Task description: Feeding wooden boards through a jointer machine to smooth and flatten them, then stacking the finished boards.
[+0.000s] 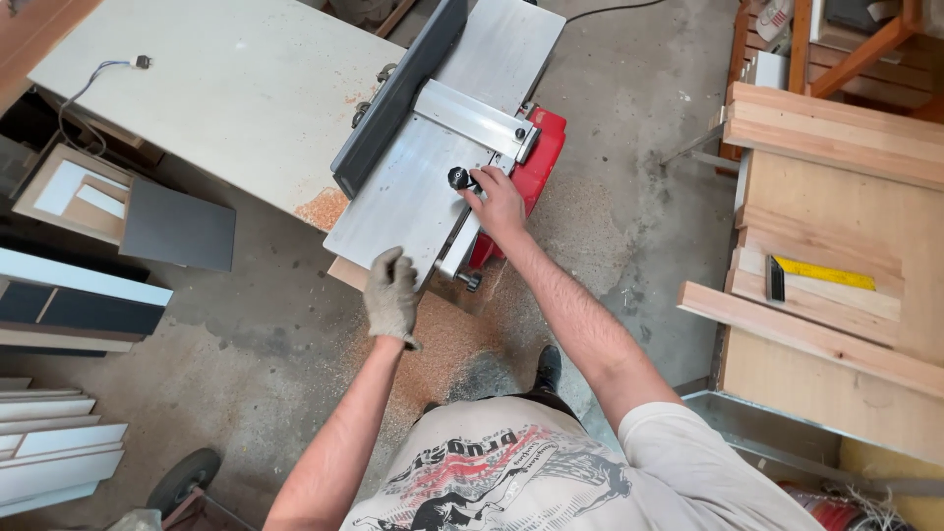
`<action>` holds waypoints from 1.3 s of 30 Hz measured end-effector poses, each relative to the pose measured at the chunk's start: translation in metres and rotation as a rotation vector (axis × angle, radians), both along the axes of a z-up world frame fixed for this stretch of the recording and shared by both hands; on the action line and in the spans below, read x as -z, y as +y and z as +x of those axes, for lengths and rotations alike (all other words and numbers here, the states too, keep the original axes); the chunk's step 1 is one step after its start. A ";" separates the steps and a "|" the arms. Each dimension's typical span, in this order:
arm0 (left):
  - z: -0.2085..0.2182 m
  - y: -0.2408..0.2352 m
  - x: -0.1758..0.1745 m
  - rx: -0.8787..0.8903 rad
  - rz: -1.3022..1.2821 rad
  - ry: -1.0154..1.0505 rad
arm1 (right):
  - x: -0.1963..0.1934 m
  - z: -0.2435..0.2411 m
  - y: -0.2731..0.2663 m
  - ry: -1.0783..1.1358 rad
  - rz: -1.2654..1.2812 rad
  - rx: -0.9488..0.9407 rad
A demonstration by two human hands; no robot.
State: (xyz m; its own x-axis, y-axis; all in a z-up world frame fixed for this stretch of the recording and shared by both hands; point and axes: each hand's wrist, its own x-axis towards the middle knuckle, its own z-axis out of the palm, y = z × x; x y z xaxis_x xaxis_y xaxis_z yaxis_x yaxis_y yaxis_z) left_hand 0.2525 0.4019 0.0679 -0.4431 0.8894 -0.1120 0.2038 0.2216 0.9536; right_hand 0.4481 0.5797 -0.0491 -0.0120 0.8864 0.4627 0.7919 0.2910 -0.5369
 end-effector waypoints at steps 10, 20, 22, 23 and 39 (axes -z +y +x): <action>0.125 0.166 0.048 -0.022 -0.337 0.125 | 0.020 0.037 0.024 -0.037 0.065 -0.280; 0.119 0.184 0.068 -0.107 -0.370 0.154 | -0.018 0.074 0.030 0.326 -0.130 -0.461; 0.122 0.180 0.059 -0.119 -0.383 0.137 | -0.012 0.094 0.050 0.584 -0.054 -0.401; 0.124 0.180 0.060 -0.122 -0.394 0.122 | -0.021 0.115 0.063 0.572 -0.068 -0.405; 0.156 0.192 0.014 -0.333 -0.520 0.106 | 0.055 0.263 0.441 1.237 -0.971 -0.061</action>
State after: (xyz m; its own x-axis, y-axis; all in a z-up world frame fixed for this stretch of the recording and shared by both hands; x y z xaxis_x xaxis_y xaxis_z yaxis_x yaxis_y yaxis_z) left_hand 0.4089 0.5940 0.0544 -0.7199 0.5425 -0.4330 0.1314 0.7191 0.6824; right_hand 0.7112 1.0210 -0.1044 -0.1178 0.8516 -0.5108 -0.2616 -0.5228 -0.8113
